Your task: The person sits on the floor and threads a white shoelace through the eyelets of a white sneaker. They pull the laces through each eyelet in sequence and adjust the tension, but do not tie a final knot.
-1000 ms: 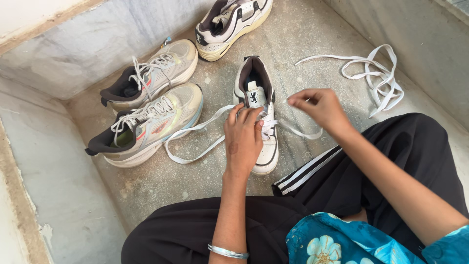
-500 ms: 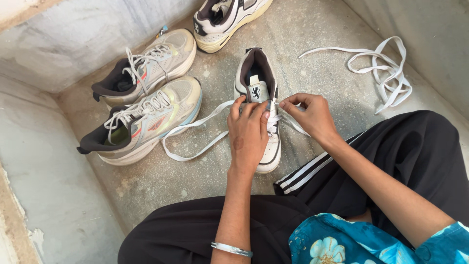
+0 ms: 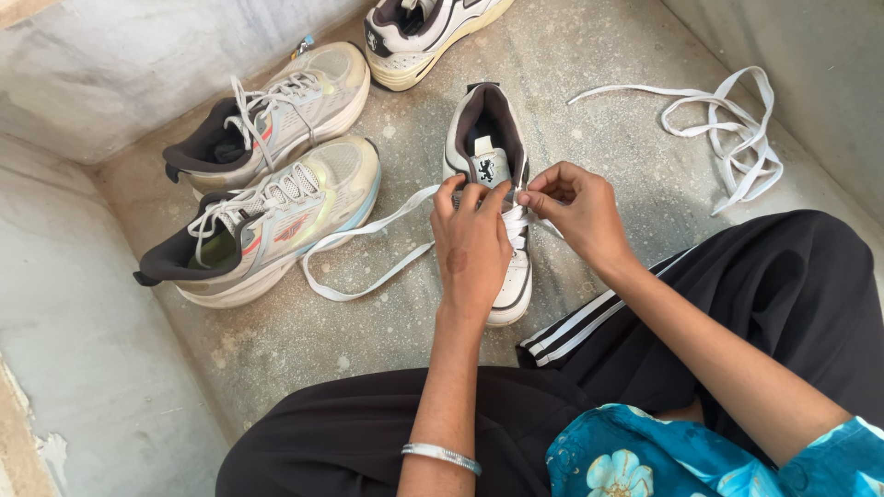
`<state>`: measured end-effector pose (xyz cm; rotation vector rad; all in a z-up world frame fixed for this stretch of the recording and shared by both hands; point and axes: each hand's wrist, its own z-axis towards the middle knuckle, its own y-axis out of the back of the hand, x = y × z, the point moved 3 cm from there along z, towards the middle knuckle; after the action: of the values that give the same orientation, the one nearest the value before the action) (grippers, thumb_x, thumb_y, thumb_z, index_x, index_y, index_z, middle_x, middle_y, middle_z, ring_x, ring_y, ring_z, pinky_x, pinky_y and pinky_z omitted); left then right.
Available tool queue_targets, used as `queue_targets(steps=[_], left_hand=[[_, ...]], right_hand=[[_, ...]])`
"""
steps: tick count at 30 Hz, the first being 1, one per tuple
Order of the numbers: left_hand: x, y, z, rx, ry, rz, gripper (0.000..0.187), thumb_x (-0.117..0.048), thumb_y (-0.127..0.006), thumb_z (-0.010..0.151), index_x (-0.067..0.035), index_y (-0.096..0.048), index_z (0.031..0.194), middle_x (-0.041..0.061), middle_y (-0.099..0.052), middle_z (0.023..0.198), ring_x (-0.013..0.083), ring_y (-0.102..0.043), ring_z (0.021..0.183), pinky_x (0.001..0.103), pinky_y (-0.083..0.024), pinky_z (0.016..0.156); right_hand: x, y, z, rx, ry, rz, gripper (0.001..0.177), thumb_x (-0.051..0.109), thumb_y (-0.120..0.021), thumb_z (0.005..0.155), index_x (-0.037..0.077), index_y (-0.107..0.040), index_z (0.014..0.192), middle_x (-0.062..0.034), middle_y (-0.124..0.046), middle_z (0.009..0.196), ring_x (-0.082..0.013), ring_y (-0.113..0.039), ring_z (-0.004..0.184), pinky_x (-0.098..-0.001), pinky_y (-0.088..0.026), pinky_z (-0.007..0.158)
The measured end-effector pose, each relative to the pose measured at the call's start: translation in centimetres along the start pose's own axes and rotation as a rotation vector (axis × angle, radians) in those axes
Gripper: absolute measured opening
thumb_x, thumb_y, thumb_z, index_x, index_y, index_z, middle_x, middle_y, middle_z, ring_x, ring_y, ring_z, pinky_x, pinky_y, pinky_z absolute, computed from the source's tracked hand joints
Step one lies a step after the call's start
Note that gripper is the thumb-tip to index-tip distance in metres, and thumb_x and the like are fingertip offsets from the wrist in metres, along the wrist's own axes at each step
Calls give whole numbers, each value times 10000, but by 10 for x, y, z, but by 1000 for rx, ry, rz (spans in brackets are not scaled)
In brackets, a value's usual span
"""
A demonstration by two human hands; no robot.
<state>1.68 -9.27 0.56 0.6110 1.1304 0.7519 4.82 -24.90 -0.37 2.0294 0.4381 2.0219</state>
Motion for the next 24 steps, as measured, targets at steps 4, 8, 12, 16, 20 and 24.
queue_targets(steps=[4,8,12,16,20,24], left_hand=[[2,-6,10,-64,-28,8,233,-177,-752,870,-120,-782,1094,90,-699,1064,306,-500,1182,461,-376,1031],[2,-4,15,-107,-63,52,142,-166,-768,877,-120,-789,1009,41,-708,1011,265,-530,1120,453,-373,1019],[1,-1,19,-73,-78,179,137,-97,-741,857,-102,-774,990,45,-679,1058,261,-522,1148,463,-351,1009],[5,-7,19,-46,-98,236,214,-71,-723,826,-71,-749,1038,76,-641,1150,276,-494,1190,477,-322,1019],[14,-7,19,-95,-63,280,191,-16,-692,851,-83,-728,1026,72,-627,1131,266,-474,1241,511,-274,1009],[33,23,20,-297,108,222,277,98,-662,838,-104,-717,1020,61,-591,1178,311,-437,1213,524,-241,1030]], right_hand=[[-5,4,6,53,-29,-79,192,211,-757,915,37,-748,995,-45,-770,848,-104,-711,744,-279,-595,685],[7,11,7,63,-35,-314,215,245,-718,988,78,-762,1116,-79,-801,997,-189,-757,903,-370,-589,842],[38,16,2,-14,473,-480,381,107,-666,941,77,-650,1321,-147,-571,1472,-336,-574,1318,-477,-453,1080],[49,12,11,229,644,-604,463,32,-611,902,99,-623,1360,-128,-448,1609,-351,-555,1369,-487,-451,1111],[47,6,19,407,243,-597,207,167,-637,954,143,-642,1160,-49,-406,1626,-289,-721,1057,-426,-548,962],[56,14,16,396,348,-577,222,121,-636,904,127,-655,1125,-70,-433,1605,-314,-734,1011,-431,-557,922]])
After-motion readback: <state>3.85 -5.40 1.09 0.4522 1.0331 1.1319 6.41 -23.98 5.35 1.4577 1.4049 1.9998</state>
